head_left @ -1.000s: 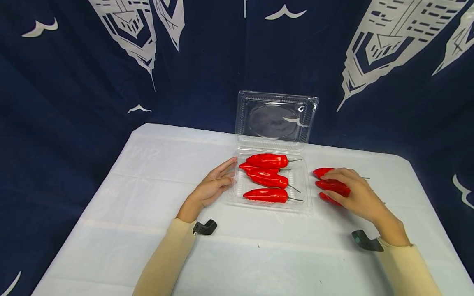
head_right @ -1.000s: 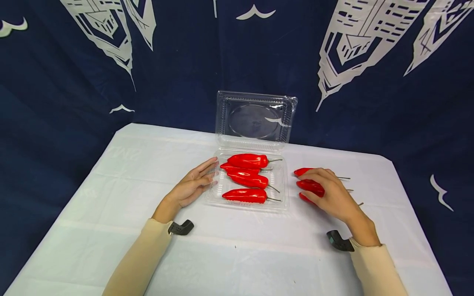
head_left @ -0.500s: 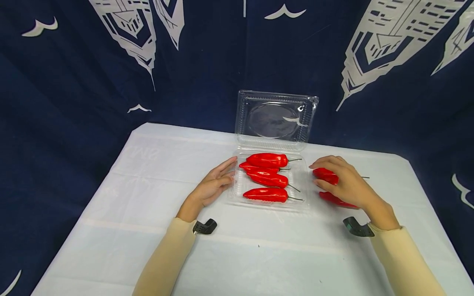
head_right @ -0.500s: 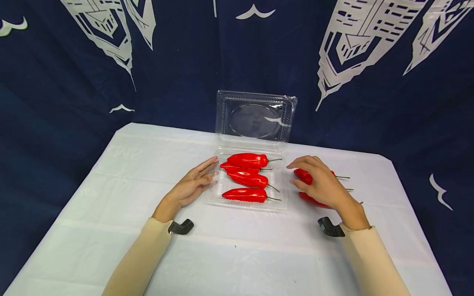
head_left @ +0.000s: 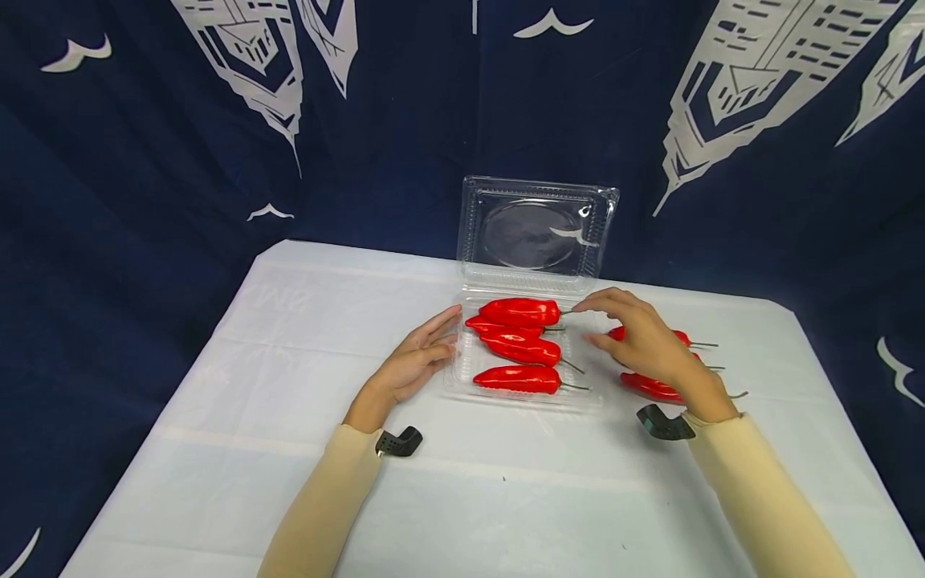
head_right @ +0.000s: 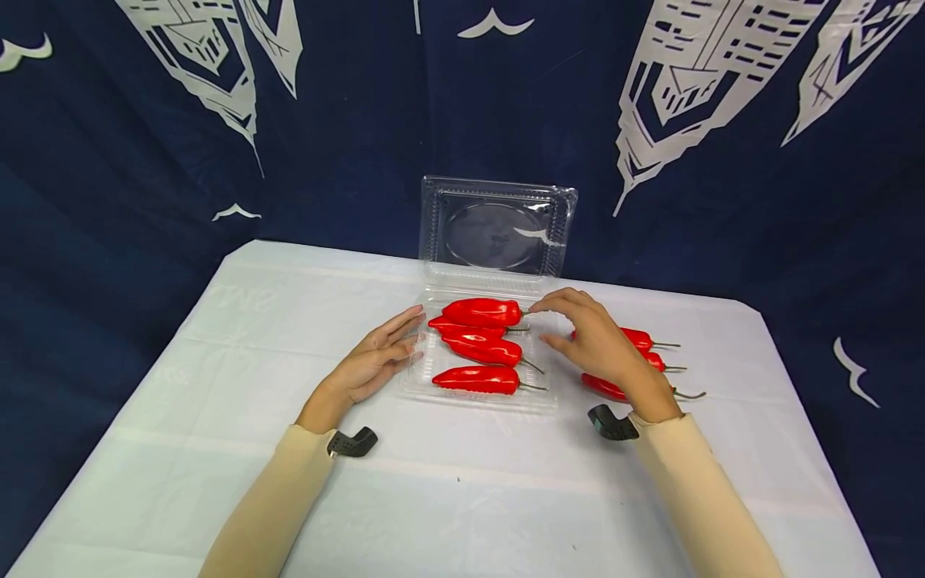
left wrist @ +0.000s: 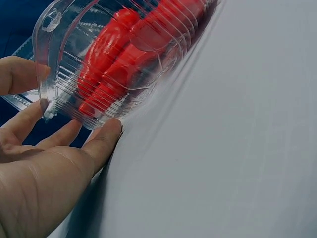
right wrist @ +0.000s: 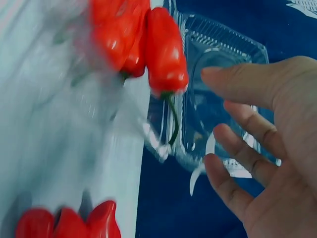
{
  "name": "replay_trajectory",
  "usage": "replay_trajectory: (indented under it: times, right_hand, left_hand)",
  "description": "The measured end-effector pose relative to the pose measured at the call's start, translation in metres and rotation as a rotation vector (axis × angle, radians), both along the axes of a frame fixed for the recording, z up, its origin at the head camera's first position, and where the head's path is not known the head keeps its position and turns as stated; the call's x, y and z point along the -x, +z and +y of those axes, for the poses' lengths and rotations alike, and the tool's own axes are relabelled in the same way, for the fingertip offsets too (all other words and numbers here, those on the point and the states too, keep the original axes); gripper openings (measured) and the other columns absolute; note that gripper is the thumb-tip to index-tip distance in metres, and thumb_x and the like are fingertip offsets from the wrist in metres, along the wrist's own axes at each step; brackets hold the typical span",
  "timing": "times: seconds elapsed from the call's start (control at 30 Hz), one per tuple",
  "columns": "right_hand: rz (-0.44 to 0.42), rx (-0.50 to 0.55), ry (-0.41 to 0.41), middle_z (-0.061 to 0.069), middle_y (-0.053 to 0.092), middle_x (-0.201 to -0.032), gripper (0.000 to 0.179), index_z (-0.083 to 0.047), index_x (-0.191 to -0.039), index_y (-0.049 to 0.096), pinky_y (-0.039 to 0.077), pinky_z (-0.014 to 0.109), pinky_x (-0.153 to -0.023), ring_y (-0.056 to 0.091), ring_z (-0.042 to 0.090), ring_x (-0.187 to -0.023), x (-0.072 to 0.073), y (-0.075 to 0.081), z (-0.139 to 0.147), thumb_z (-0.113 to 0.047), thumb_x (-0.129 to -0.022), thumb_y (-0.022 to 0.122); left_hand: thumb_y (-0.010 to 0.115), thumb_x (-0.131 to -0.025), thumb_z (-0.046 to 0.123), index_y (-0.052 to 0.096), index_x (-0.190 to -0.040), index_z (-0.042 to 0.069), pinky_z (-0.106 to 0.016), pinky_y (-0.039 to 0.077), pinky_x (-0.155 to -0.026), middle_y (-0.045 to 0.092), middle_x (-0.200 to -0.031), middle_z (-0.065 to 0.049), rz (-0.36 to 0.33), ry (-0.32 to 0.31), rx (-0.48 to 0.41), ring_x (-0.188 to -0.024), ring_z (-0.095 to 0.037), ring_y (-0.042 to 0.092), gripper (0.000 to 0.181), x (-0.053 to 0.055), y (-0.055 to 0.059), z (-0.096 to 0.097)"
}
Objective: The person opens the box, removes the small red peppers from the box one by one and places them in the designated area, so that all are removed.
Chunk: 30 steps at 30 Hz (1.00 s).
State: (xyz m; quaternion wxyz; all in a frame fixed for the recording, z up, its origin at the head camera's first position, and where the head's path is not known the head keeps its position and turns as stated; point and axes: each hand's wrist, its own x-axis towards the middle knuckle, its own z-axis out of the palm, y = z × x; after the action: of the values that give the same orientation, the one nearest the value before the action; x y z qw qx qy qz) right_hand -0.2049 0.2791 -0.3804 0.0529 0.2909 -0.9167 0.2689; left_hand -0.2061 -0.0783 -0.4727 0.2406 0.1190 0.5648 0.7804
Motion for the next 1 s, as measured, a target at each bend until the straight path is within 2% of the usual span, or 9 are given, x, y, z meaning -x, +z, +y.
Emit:
replay_trajectory:
  times: [0.17, 0.37, 0.67, 0.83, 1.0]
  right_hand:
    - [-0.082, 0.029, 0.008, 0.011, 0.063, -0.125, 0.046, -0.007, -0.127, 0.065, 0.053, 0.057, -0.092, 0.059, 0.036, -0.114, 0.009, 0.003, -0.014, 0.001, -0.083, 0.077]
    - [-0.190, 0.000, 0.010, 0.011, 0.059, -0.130, 0.047, -0.008, -0.129, 0.064, 0.050, 0.058, -0.099, 0.056, 0.038, -0.120, 0.020, 0.006, -0.030, -0.004, -0.084, 0.078]
    - [-0.232, -0.020, 0.020, 0.011, 0.059, -0.132, 0.046, -0.008, -0.129, 0.065, 0.047, 0.059, -0.102, 0.052, 0.036, -0.125, 0.036, 0.005, -0.049, -0.003, -0.085, 0.077]
    - [-0.208, -0.034, 0.042, 0.013, 0.060, -0.131, 0.044, -0.008, -0.128, 0.065, 0.048, 0.058, -0.101, 0.055, 0.037, -0.123, 0.043, 0.002, -0.058, -0.004, -0.085, 0.076]
    - [-0.203, -0.033, 0.041, 0.015, 0.061, -0.129, 0.043, -0.008, -0.126, 0.066, 0.044, 0.059, -0.103, 0.056, 0.037, -0.120, 0.049, -0.003, -0.063, -0.004, -0.085, 0.076]
  left_hand:
    - [0.047, -0.097, -0.005, 0.026, -0.160, 0.018, -0.051, 0.019, -0.122, 0.016, -0.168, -0.004, 0.001, 0.000, 0.003, -0.153, -0.033, 0.017, 0.071, 0.000, 0.000, 0.000]
    - [0.047, -0.097, -0.005, 0.027, -0.160, 0.020, -0.051, 0.018, -0.123, 0.016, -0.168, -0.004, 0.000, 0.001, 0.004, -0.153, -0.032, 0.016, 0.071, 0.000, 0.000, 0.000]
    - [0.046, -0.097, -0.006, 0.024, -0.160, 0.017, -0.052, 0.017, -0.123, 0.013, -0.168, -0.006, 0.002, -0.004, -0.002, -0.153, -0.033, 0.015, 0.071, 0.000, 0.000, -0.001]
    - [0.046, -0.097, -0.006, 0.023, -0.161, 0.016, -0.053, 0.016, -0.123, 0.012, -0.169, -0.007, 0.007, -0.006, -0.013, -0.153, -0.034, 0.014, 0.071, 0.000, -0.001, 0.000]
    - [0.046, -0.097, -0.006, 0.024, -0.160, 0.017, -0.052, 0.016, -0.123, 0.013, -0.169, -0.006, 0.000, -0.004, -0.011, -0.153, -0.033, 0.014, 0.071, 0.000, 0.000, 0.000]
